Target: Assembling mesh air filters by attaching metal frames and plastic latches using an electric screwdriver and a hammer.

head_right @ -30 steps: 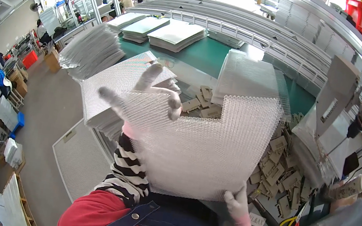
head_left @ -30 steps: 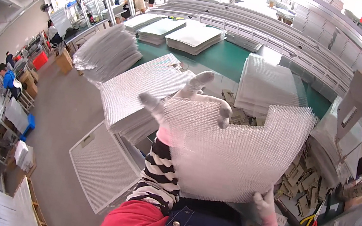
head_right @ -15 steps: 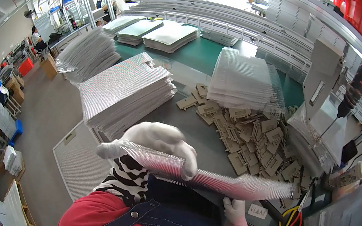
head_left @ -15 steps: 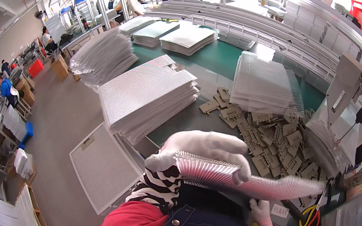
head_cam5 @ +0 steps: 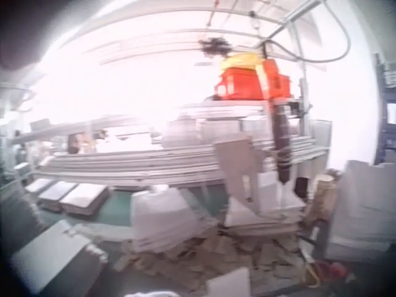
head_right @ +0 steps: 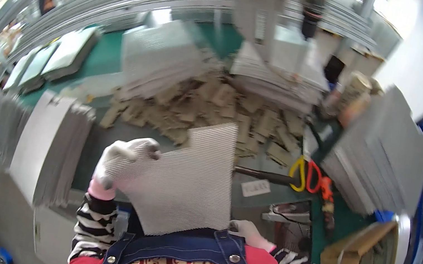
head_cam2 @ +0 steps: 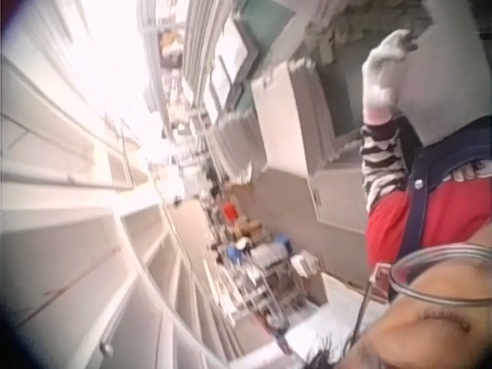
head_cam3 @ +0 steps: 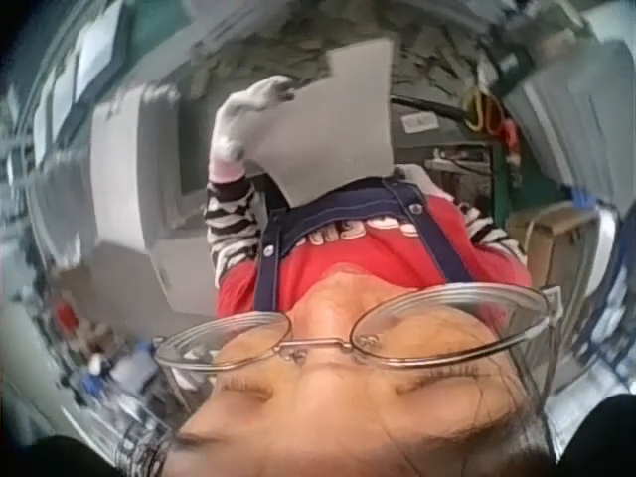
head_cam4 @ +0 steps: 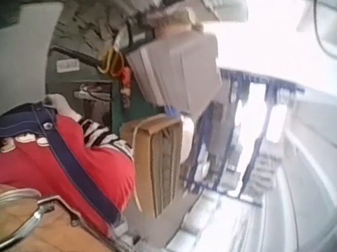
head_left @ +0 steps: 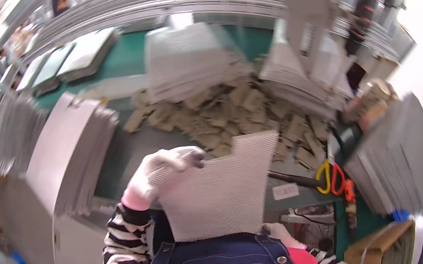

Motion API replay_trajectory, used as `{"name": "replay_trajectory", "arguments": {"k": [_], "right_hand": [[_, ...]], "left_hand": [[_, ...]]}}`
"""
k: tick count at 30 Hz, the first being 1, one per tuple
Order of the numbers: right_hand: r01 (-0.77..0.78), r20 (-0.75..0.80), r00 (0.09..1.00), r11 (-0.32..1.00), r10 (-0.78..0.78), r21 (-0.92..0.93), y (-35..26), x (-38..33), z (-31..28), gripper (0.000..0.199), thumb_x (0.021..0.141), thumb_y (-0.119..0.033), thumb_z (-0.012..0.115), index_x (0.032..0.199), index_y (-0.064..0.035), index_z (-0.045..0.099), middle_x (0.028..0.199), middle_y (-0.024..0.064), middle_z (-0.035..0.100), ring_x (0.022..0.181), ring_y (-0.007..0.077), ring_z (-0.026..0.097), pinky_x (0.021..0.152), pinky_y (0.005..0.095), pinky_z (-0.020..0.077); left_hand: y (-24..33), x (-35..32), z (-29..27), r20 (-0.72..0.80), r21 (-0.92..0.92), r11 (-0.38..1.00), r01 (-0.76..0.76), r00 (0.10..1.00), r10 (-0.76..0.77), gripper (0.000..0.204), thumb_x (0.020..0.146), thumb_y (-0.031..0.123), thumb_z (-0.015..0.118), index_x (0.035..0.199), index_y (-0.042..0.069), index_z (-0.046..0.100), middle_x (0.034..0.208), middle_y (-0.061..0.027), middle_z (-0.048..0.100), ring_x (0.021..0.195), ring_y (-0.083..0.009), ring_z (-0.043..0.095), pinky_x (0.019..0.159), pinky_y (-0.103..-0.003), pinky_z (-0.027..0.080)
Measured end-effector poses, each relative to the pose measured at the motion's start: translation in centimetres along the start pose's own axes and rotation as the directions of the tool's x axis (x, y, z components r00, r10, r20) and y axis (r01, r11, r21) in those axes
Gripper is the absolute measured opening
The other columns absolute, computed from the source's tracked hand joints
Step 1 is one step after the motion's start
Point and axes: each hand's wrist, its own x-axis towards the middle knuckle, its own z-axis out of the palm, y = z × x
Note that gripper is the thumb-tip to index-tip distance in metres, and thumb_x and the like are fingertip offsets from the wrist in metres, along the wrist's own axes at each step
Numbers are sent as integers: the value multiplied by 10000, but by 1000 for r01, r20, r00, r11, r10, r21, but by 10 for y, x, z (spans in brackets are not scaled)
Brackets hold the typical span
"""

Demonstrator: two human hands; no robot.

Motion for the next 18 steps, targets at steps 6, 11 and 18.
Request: {"name": "replay_trajectory", "arguments": {"k": [6, 11, 18], "right_hand": [[-1, -236, 972, 1000, -2, -13, -77, 22, -123, 295, 792, -357, 583, 885, -93, 676, 821, 150, 653, 777, 318, 633, 706, 387, 501], [-125, -593, 727, 783, -346, -609, -92, 120, -149, 369, 825, -319, 545, 1075, -49, 570, 834, 147, 654, 837, 339, 637, 707, 420, 506], [-317, -404, 912, 744, 69, -589, -99, 169, -170, 517, 833, -347, 523, 1186, 22, 441, 988, 277, 624, 960, 373, 618, 819, 445, 486]], "left_hand": [[-5, 17, -16, 16, -31, 996, 84, 996, -83, 674, 610, 530, 795, 1041, 57, 583, 1268, -277, 443, 1168, -393, 457, 981, -541, 368], [4, 14, -2, 69, -32, 998, 54, 996, -51, 771, 583, 657, 732, 1053, 69, 565, 1294, -319, 408, 1203, -417, 418, 1001, -547, 331], [20, 13, 7, 64, 105, 990, 94, 993, -101, 646, 663, 534, 754, 1038, 44, 562, 1335, -280, 402, 1222, -366, 413, 1017, -470, 300]]}}
